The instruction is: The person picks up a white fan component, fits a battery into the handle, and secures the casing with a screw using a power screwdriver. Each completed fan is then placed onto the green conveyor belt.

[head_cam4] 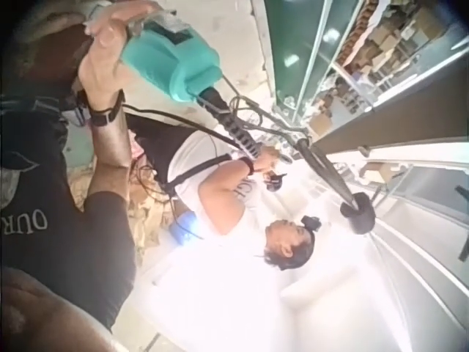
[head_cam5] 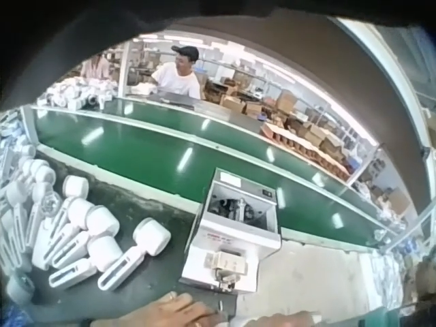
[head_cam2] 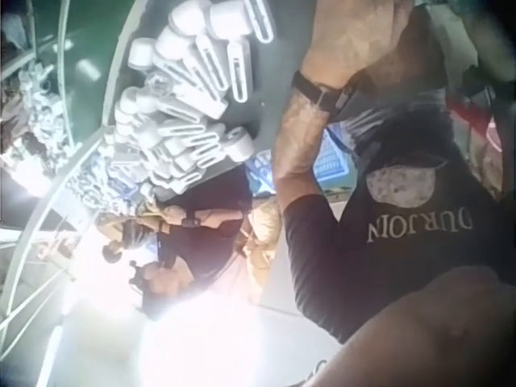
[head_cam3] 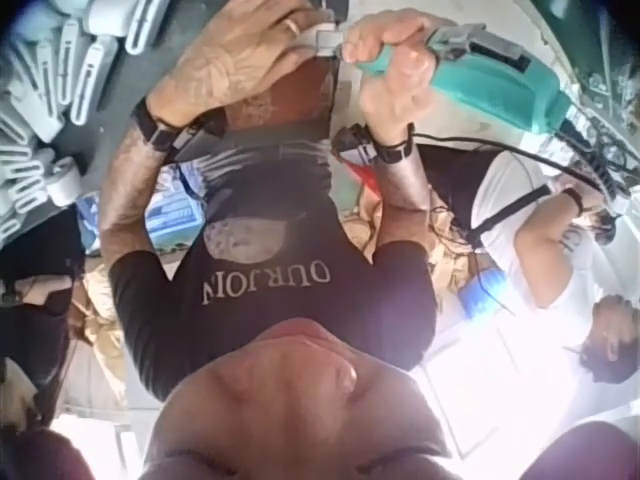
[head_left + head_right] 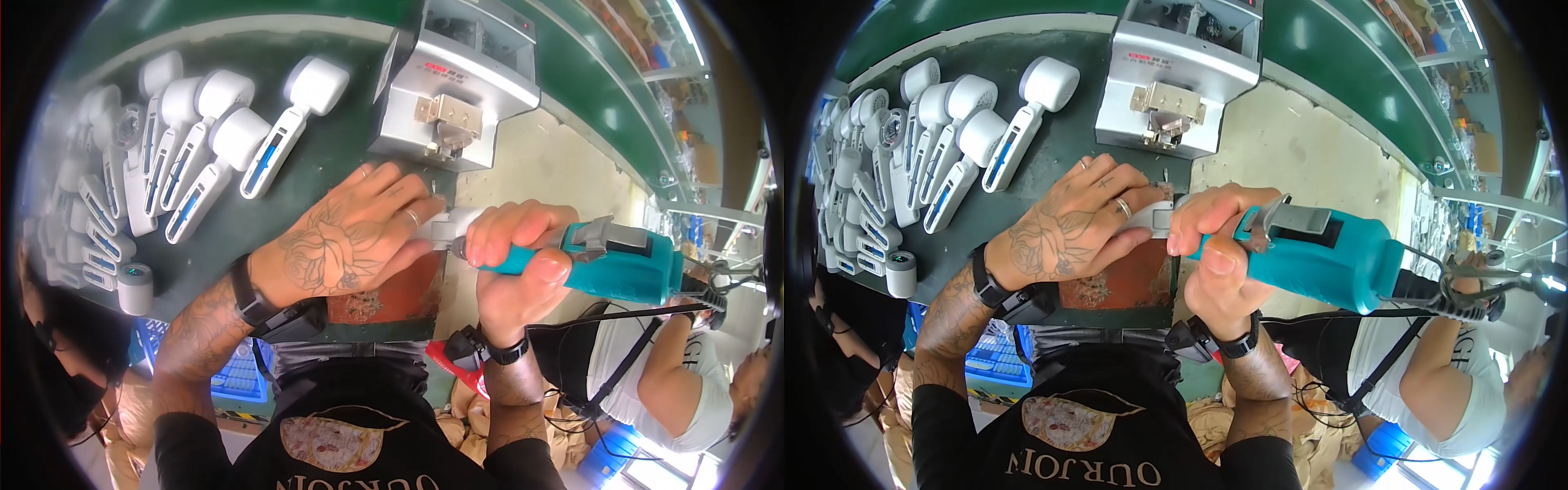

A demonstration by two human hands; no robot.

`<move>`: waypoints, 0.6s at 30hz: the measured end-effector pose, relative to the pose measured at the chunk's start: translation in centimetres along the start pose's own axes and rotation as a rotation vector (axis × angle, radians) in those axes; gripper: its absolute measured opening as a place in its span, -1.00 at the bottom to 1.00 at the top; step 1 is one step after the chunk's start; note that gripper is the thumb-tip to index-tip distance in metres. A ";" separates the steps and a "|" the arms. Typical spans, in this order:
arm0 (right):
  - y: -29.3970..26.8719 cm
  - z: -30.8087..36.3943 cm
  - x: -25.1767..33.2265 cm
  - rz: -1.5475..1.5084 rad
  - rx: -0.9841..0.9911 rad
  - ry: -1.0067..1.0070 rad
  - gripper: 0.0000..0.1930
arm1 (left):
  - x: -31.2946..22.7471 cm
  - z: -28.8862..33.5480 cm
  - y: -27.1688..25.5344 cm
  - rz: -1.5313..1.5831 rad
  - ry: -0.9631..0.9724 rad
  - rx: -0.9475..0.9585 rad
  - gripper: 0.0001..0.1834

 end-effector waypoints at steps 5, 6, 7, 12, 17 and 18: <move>0.5 0.3 -0.4 0.066 -0.055 0.009 -0.51 | -0.3 -0.1 -0.3 -0.032 -0.014 0.021 -0.49; 0.0 0.6 -0.1 0.033 -0.051 -0.003 -0.52 | -0.5 -0.4 -0.2 0.000 0.007 0.031 -0.48; -0.1 1.1 -0.5 -0.119 -0.080 -0.040 -0.72 | 0.0 0.0 0.4 -0.015 0.042 -0.017 -0.49; -0.6 2.4 1.2 -0.192 -0.184 0.025 -0.56 | -0.8 1.6 0.6 -0.288 0.285 -0.241 -0.67; 0.4 4.6 7.5 -0.217 -0.317 -0.253 -0.47 | -3.9 5.7 -2.1 -0.098 0.067 -0.174 -0.70; 0.0 5.3 7.2 -0.191 -0.335 -0.280 -0.43 | -3.3 7.5 -4.0 0.003 -0.047 -0.253 -0.69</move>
Point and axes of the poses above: each hand's wrist, its own z-axis away from the middle knuckle, its own y-axis out of the palm, x = y × z, the point moved 1 cm from there along -z, towards the middle knuckle, and after that the axes turned 11 degrees about x, right-handed, at the moved point
